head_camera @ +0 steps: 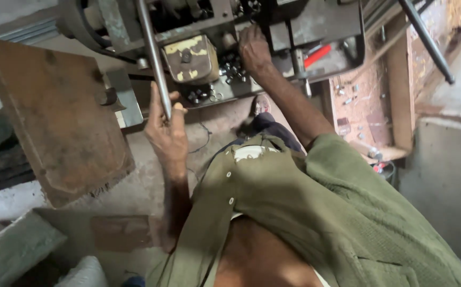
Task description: The person operates a lathe machine to fabricate small metal parts, using a lever and handwheels to control the machinery while handling the finished components.
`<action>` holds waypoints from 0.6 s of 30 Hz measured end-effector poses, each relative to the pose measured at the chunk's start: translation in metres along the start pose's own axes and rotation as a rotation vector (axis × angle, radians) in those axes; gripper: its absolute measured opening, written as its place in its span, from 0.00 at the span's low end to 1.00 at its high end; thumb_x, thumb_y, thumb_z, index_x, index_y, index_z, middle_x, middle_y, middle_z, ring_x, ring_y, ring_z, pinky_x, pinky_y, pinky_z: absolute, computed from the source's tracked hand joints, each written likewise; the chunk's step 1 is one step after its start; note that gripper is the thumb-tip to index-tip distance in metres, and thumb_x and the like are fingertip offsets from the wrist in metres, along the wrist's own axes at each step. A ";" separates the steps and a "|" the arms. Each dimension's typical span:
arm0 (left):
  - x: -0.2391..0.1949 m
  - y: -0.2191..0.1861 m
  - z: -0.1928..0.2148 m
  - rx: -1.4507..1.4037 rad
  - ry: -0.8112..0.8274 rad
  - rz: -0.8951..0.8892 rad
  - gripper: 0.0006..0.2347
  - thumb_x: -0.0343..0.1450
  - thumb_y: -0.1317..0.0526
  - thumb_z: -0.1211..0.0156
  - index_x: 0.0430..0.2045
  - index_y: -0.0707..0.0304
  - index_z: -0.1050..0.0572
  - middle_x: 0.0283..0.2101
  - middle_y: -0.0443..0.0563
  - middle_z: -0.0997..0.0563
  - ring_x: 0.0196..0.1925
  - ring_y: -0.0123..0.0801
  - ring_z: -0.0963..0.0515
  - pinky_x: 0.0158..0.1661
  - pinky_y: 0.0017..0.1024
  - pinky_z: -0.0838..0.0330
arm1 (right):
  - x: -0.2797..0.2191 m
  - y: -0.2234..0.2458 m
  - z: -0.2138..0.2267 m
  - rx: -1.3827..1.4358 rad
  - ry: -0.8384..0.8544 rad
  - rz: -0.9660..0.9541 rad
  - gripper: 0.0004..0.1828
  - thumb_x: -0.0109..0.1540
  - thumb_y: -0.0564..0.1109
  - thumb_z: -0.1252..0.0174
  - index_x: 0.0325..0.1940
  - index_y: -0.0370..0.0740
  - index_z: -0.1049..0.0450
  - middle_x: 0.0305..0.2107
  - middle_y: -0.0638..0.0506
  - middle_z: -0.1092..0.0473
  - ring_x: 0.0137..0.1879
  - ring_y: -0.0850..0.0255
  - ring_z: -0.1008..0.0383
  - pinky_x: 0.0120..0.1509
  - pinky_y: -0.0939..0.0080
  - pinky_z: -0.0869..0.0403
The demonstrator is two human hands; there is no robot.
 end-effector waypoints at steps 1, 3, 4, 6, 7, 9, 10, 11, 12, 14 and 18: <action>0.001 -0.001 0.000 -0.002 0.000 0.021 0.26 0.74 0.68 0.45 0.71 0.69 0.38 0.49 0.59 0.17 0.41 0.29 0.18 0.42 0.24 0.22 | 0.007 -0.003 -0.002 -0.020 0.018 -0.012 0.33 0.63 0.42 0.41 0.68 0.20 0.39 0.64 0.25 0.38 0.69 0.36 0.37 0.68 0.50 0.31; 0.001 -0.004 -0.002 -0.010 -0.001 0.061 0.26 0.74 0.68 0.46 0.71 0.68 0.39 0.47 0.58 0.17 0.40 0.28 0.19 0.42 0.23 0.24 | 0.017 -0.006 -0.006 -0.013 0.089 0.011 0.37 0.60 0.42 0.41 0.68 0.18 0.41 0.64 0.24 0.40 0.69 0.37 0.38 0.61 0.51 0.30; 0.001 -0.005 -0.004 -0.017 -0.003 0.077 0.26 0.75 0.68 0.46 0.71 0.69 0.39 0.46 0.58 0.17 0.40 0.28 0.19 0.42 0.23 0.23 | 0.021 -0.008 -0.006 -0.011 0.124 0.023 0.39 0.58 0.42 0.41 0.69 0.18 0.42 0.65 0.24 0.41 0.68 0.37 0.39 0.57 0.51 0.29; 0.000 -0.006 -0.005 -0.029 -0.009 0.113 0.25 0.75 0.68 0.47 0.71 0.70 0.39 0.45 0.57 0.17 0.39 0.28 0.18 0.43 0.23 0.23 | 0.033 -0.010 -0.003 -0.081 0.171 0.077 0.39 0.56 0.44 0.40 0.67 0.19 0.41 0.62 0.27 0.39 0.68 0.39 0.39 0.64 0.52 0.33; 0.001 -0.007 -0.006 -0.068 -0.005 0.101 0.25 0.75 0.69 0.47 0.71 0.71 0.39 0.45 0.57 0.17 0.40 0.28 0.19 0.44 0.24 0.23 | 0.038 -0.010 0.000 -0.115 0.194 0.103 0.39 0.55 0.45 0.40 0.67 0.20 0.40 0.61 0.28 0.39 0.68 0.39 0.39 0.68 0.52 0.35; 0.001 -0.007 -0.009 -0.146 0.006 0.074 0.25 0.76 0.69 0.48 0.71 0.73 0.40 0.45 0.58 0.18 0.40 0.28 0.19 0.45 0.24 0.23 | 0.045 -0.011 0.003 -0.115 0.237 0.137 0.31 0.59 0.44 0.42 0.63 0.23 0.35 0.58 0.30 0.35 0.64 0.42 0.34 0.63 0.51 0.33; 0.001 -0.006 -0.009 -0.150 0.000 0.076 0.25 0.75 0.70 0.48 0.71 0.74 0.40 0.44 0.58 0.18 0.40 0.28 0.19 0.45 0.24 0.23 | 0.049 -0.012 0.004 -0.116 0.259 0.152 0.27 0.61 0.44 0.42 0.61 0.25 0.33 0.57 0.31 0.33 0.61 0.43 0.32 0.61 0.50 0.32; 0.001 -0.004 -0.009 -0.155 -0.004 0.080 0.25 0.75 0.70 0.49 0.70 0.75 0.39 0.44 0.58 0.18 0.40 0.28 0.19 0.46 0.24 0.23 | 0.053 -0.013 0.002 -0.116 0.337 0.168 0.22 0.64 0.44 0.43 0.59 0.28 0.30 0.53 0.34 0.30 0.59 0.46 0.30 0.60 0.50 0.31; 0.001 -0.002 -0.009 -0.160 -0.008 0.083 0.25 0.75 0.70 0.49 0.70 0.75 0.39 0.43 0.58 0.18 0.40 0.27 0.20 0.46 0.24 0.23 | 0.056 -0.013 0.000 -0.117 0.415 0.183 0.18 0.66 0.44 0.44 0.57 0.30 0.28 0.50 0.37 0.28 0.56 0.48 0.28 0.60 0.49 0.30; -0.001 0.005 -0.010 -0.206 -0.035 0.110 0.25 0.74 0.71 0.49 0.70 0.76 0.39 0.43 0.58 0.18 0.40 0.27 0.19 0.47 0.23 0.23 | 0.067 -0.011 -0.003 -0.083 0.448 0.186 0.12 0.67 0.44 0.46 0.52 0.37 0.23 0.44 0.42 0.24 0.52 0.52 0.25 0.55 0.49 0.28; -0.004 0.019 -0.013 -0.235 -0.126 0.112 0.24 0.73 0.71 0.47 0.68 0.76 0.36 0.41 0.56 0.17 0.40 0.25 0.20 0.46 0.22 0.24 | 0.081 -0.021 -0.015 -0.061 0.543 0.176 0.12 0.67 0.45 0.45 0.51 0.37 0.23 0.44 0.42 0.24 0.50 0.52 0.25 0.54 0.49 0.27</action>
Point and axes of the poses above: each hand's wrist, its own x-axis towards the middle knuckle, its own z-axis out of the back of the hand, y = z × x, the point moved 5 cm from there along x, towards the middle knuckle
